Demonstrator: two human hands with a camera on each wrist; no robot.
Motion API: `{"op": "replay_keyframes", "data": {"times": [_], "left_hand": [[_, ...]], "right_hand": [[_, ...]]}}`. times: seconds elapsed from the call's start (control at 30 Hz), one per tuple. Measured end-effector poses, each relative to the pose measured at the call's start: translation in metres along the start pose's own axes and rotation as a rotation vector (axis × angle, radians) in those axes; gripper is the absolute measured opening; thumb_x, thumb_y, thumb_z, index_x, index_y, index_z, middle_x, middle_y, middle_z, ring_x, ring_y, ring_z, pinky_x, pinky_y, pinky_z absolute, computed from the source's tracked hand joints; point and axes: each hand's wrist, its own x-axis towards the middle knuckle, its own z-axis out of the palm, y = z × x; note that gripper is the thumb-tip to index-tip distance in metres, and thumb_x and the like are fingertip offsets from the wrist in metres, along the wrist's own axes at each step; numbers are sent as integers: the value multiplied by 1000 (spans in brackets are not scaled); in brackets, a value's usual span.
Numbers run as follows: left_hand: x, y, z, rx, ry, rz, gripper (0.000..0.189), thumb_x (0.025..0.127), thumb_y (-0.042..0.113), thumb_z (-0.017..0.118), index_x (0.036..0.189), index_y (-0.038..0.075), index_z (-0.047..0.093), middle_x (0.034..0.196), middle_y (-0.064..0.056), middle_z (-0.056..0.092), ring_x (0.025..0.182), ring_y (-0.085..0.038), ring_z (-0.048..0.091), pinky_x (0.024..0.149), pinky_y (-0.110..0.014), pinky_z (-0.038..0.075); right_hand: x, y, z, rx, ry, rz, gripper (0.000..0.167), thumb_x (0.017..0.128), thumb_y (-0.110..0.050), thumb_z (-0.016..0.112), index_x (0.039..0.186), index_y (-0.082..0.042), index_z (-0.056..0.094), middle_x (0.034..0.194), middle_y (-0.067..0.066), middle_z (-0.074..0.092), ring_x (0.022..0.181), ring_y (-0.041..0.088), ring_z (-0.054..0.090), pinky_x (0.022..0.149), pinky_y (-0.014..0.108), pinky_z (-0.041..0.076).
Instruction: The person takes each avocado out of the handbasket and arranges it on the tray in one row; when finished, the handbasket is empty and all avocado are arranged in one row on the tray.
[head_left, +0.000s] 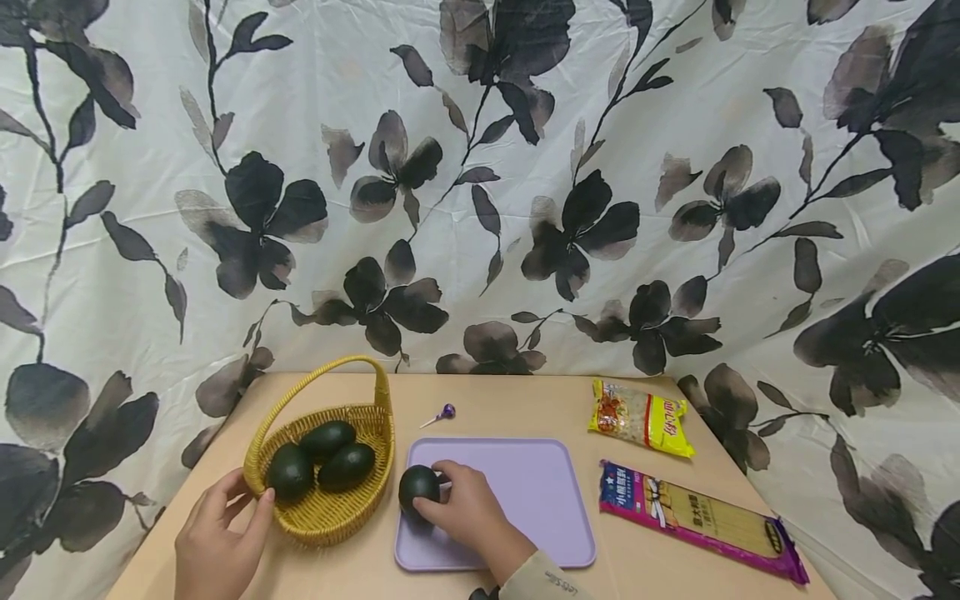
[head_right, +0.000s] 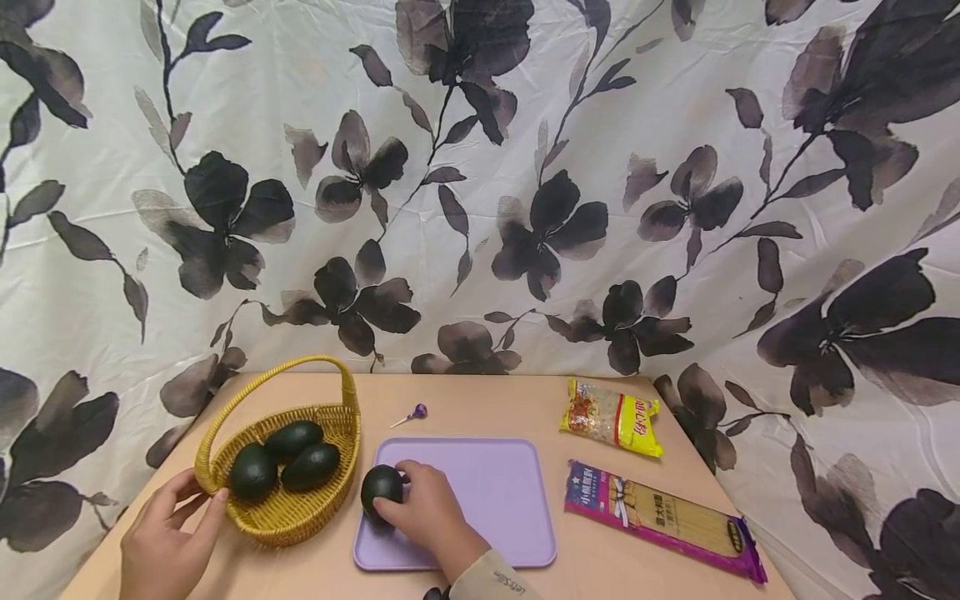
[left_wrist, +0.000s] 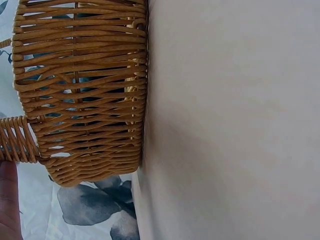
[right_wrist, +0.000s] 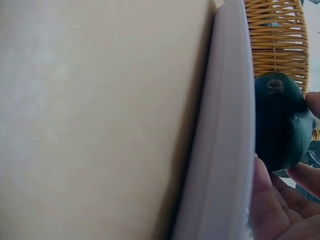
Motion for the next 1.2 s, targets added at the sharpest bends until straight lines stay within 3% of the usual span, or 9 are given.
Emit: {"op": "replay_keyframes", "data": {"times": [0.23,0.53,0.67,0.8,1.03,1.2], "left_hand": [[0,2,-1,13,-11,-22,49,79,-6,82,125,-5,62,114,-18,69,104,27,42,87,10,41],[0,-5,-1,-30,19,39,50,75,-10,83,122,-7,64,109,-18,69,105,26,46,87,8,45],[-1,-5,1,-55,26,52,51,74,-12,83,122,-8,64,107,-17,68,105,24,48,88,7,46],[-2,-5,2,-42,16,42,52,75,-10,84,123,-6,64,109,-15,68,106,24,48,88,7,46],[-3,-7,2,-10,9,27,54,75,-10,85,124,-6,64,108,-16,68,105,23,48,88,7,45],[-4,-8,2,-7,2,9,54,75,-9,86,124,-5,64,108,-13,67,105,24,47,88,6,46]], "right_hand": [[2,-2,-3,9,22,10,53,81,-40,85,123,-11,70,105,1,73,74,-1,61,62,17,55],[12,-18,-12,1,72,-3,45,85,-37,80,119,-8,72,108,4,75,85,11,69,66,19,57],[15,-28,-18,35,80,-42,38,86,-34,80,115,-9,73,109,7,75,88,14,71,70,19,59],[20,-40,-22,42,85,-90,30,87,-31,80,111,-13,74,107,5,75,88,9,70,73,18,61],[28,-58,-20,74,32,-144,35,88,-27,78,118,-11,72,113,5,74,96,10,69,80,22,65],[35,-67,-11,35,-25,-191,43,88,-32,80,125,-12,70,120,4,73,104,16,70,86,23,64]]}}
